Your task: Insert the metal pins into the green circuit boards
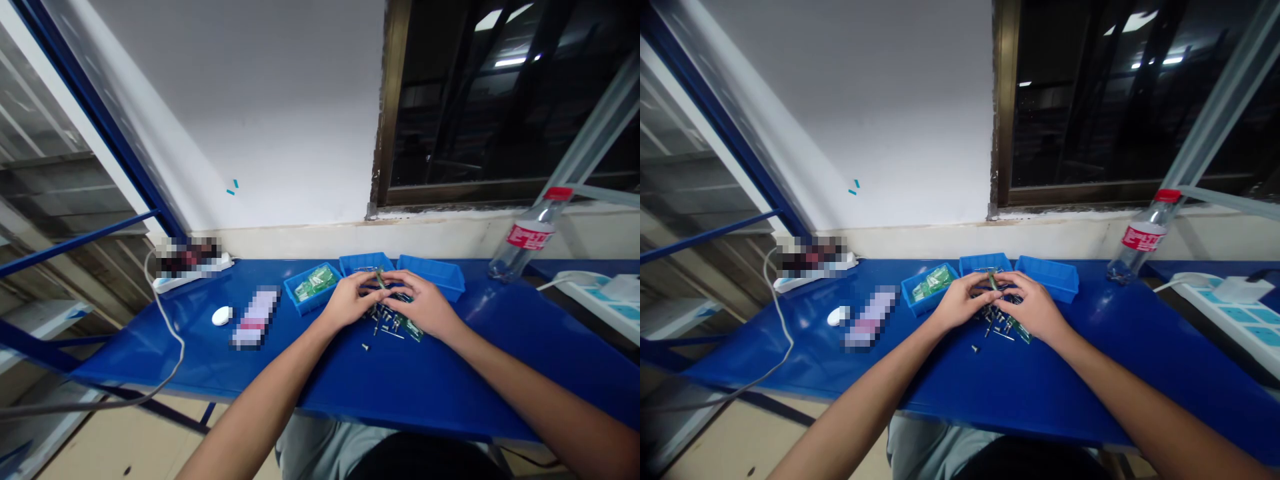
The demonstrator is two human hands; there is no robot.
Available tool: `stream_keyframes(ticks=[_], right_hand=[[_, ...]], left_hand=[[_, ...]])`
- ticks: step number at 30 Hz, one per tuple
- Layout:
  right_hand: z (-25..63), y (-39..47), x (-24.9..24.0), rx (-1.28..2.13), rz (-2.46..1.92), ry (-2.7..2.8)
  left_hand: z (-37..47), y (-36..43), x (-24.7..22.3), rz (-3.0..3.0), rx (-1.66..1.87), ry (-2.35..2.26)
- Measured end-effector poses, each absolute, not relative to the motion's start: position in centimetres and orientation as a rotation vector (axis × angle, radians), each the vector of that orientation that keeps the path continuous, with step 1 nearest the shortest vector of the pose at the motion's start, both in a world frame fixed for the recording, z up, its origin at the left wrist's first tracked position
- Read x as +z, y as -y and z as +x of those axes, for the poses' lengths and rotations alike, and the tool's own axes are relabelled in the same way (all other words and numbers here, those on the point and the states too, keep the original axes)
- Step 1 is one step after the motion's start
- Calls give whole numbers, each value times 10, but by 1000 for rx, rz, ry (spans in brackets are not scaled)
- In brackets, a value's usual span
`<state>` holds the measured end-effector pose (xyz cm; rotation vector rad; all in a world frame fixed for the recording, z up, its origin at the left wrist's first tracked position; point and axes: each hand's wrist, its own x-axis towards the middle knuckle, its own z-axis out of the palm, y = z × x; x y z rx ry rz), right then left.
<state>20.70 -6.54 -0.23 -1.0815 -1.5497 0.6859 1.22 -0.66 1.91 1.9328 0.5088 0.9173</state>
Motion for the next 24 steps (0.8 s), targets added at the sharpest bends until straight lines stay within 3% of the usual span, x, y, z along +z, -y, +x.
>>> stream_keyframes(ticks=[7, 17, 24], right_hand=[[206, 68, 2, 903, -1053, 1495], [213, 60, -3, 632, -1165, 1336], [207, 64, 0, 711, -1080, 1446]], left_hand=[[9, -1, 16, 1990, 931, -596], [12, -2, 13, 1777, 976, -622], [14, -2, 13, 1596, 937, -555]])
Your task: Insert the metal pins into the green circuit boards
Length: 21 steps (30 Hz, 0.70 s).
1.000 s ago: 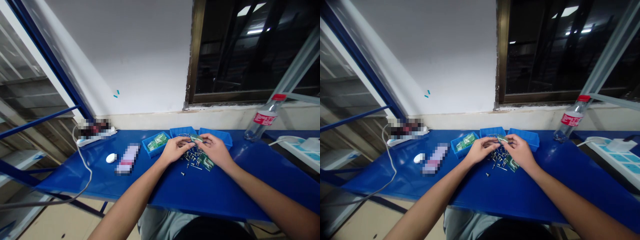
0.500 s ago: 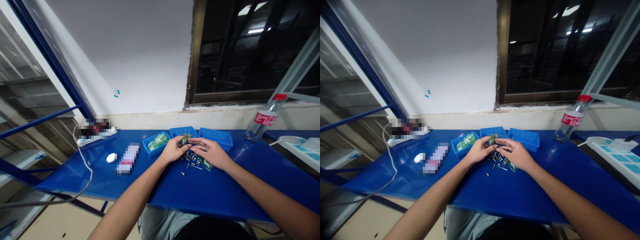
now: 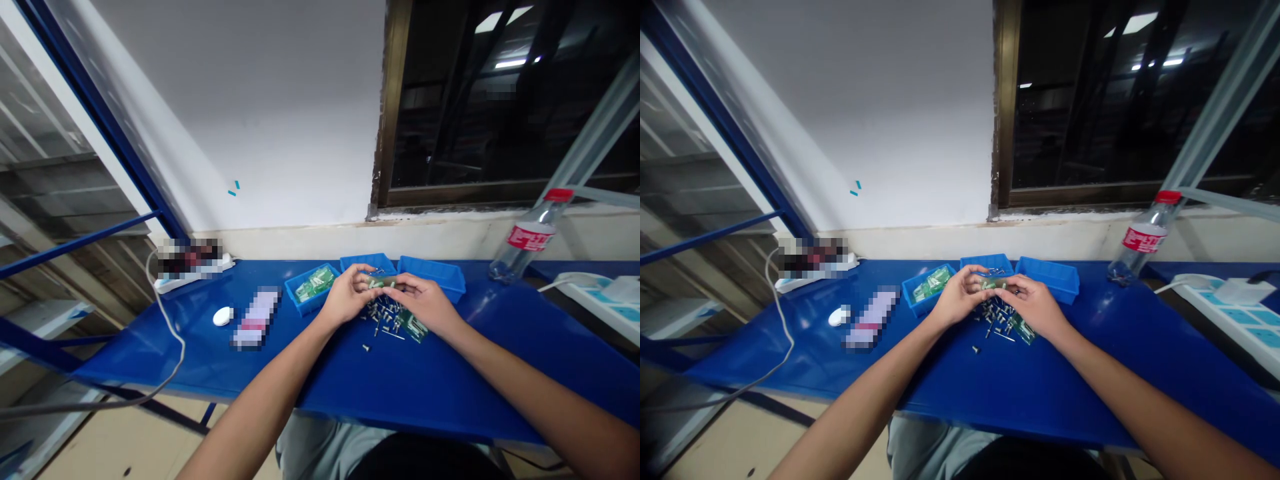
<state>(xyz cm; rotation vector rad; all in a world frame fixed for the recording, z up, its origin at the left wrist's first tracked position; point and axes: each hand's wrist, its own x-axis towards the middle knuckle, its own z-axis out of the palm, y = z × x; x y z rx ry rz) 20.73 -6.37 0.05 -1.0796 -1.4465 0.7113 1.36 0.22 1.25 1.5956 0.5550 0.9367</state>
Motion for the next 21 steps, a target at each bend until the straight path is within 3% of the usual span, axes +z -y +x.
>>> stream_keyframes(ticks=[12, 17, 21], right_hand=[[205, 67, 6, 814, -1124, 1356], [207, 66, 3, 734, -1185, 1274], [207, 66, -2, 576, -1189, 1319]], left_hand=[[12, -5, 14, 1659, 931, -648], [10, -1, 19, 1756, 1067, -701], [11, 6, 19, 1915, 959, -630]])
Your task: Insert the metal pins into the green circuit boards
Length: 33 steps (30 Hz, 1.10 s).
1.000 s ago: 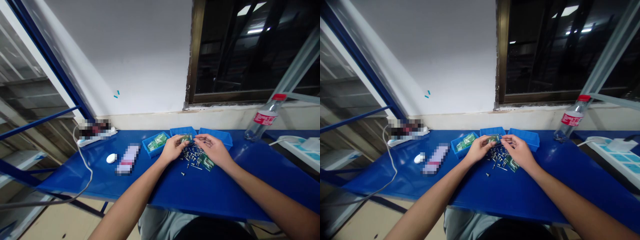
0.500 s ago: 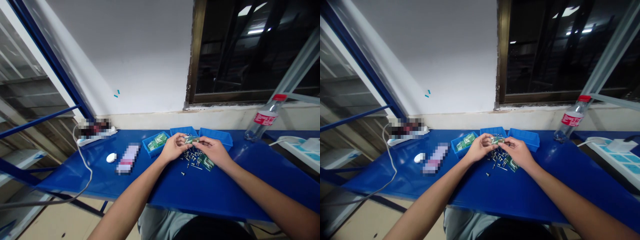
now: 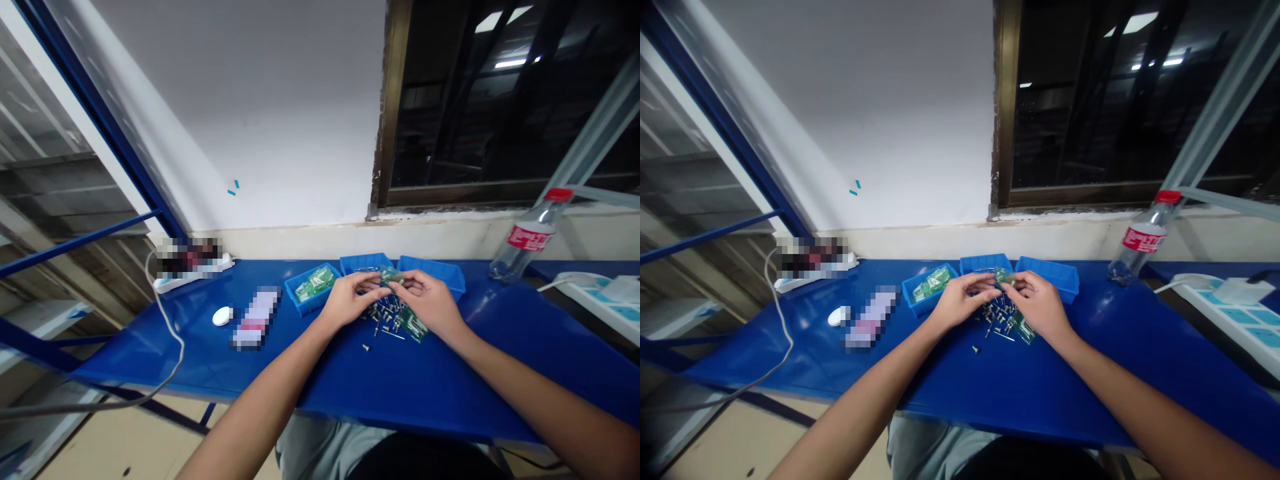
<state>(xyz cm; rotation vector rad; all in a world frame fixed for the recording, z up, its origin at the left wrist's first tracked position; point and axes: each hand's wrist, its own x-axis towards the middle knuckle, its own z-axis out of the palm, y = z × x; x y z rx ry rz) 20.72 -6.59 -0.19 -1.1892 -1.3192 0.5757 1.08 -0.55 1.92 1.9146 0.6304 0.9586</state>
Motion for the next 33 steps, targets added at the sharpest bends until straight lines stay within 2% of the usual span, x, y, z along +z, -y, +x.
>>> stream_keyframes(ticks=[5, 15, 21, 27, 33], right_hand=[[203, 69, -1, 621, -1088, 1514], [205, 74, 7, 544, -1202, 1524], [203, 76, 12, 367, -1232, 1670], [200, 79, 8, 311, -1217, 1882], [200, 80, 9, 252, -1101, 2088]], left_hand=[[11, 8, 20, 2025, 933, -533], [-37, -1, 59, 2579, 1222, -1070], [-63, -15, 55, 2692, 929, -1685], [-63, -19, 46, 2726, 572, -1792], [-60, -15, 46, 2681, 551, -1840]])
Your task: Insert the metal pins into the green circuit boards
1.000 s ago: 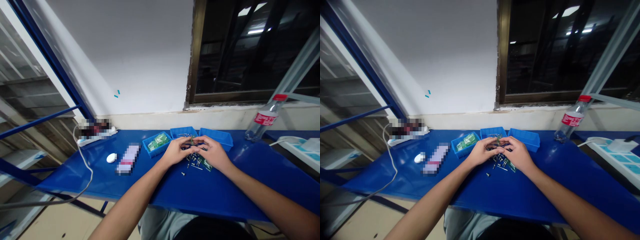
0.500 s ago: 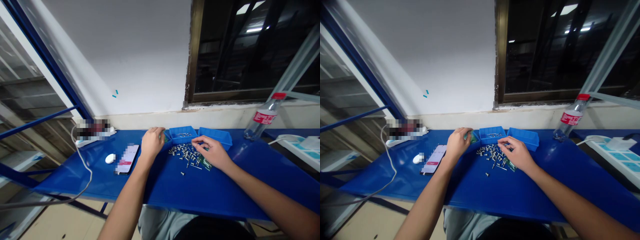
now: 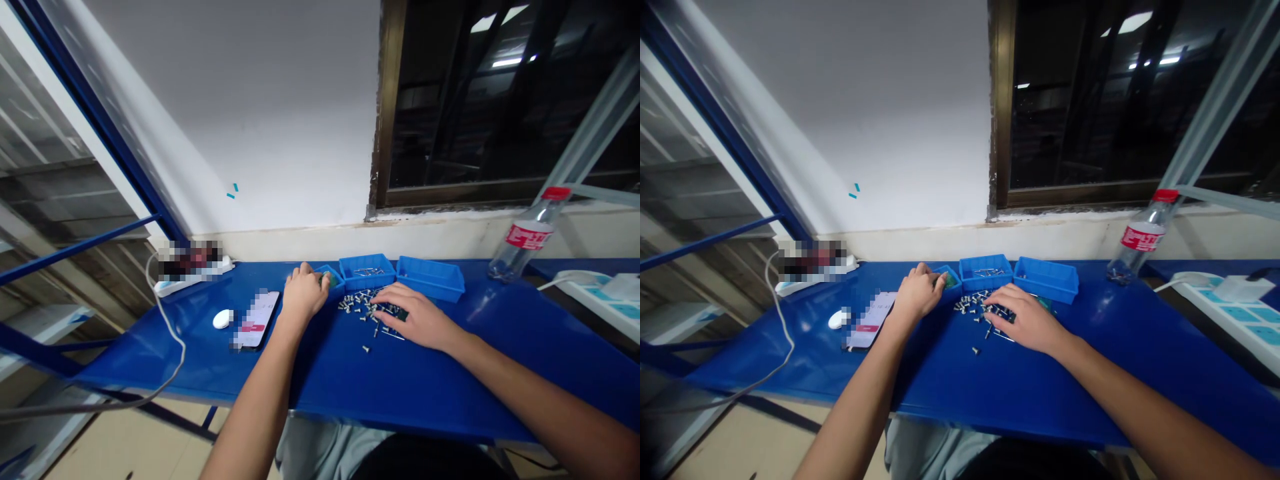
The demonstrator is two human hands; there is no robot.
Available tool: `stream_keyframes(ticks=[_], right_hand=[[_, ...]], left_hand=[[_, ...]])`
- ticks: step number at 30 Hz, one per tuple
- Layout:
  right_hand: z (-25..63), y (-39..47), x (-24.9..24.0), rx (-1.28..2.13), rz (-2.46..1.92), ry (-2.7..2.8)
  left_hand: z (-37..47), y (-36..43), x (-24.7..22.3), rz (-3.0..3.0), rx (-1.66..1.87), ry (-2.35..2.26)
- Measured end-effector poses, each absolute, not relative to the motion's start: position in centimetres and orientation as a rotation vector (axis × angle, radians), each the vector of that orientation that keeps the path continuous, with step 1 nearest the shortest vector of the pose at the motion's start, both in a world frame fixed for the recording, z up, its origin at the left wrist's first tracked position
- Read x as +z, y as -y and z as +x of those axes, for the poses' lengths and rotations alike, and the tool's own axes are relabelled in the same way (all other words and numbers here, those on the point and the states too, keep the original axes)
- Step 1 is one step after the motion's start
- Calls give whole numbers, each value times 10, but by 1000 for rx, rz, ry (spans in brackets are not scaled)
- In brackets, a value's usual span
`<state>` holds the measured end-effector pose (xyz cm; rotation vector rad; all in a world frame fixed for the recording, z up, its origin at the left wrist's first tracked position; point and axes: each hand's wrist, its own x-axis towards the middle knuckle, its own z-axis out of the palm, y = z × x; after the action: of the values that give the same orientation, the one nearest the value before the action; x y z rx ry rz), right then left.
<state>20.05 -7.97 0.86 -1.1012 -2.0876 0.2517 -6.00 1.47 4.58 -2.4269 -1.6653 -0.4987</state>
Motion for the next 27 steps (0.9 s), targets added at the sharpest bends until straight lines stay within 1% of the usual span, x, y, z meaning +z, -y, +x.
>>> stream_keyframes(ticks=[2, 4, 7, 10, 14, 19, 27], right_hand=[[199, 82, 12, 246, -1065, 2199], [196, 87, 15, 239, -1045, 2278], [189, 98, 20, 220, -1029, 2356], [179, 109, 17, 179, -934, 2464], [170, 106, 7, 95, -842, 2524], [175, 81, -3, -12, -953, 2437], [181, 70, -9, -59, -1063, 2343]], left_hand=[[-58, -13, 46, -2399, -530, 1673], [-54, -9, 48, -2341, -637, 1629], [-45, -1, 53, -2304, -892, 1439], [-34, 5, 55, -2471, -1027, 1200], [-22, 7, 46, -2696, -1085, 985], [-16, 3, 36, -2818, -1096, 919], [-13, 0, 29, -2904, -1139, 813]])
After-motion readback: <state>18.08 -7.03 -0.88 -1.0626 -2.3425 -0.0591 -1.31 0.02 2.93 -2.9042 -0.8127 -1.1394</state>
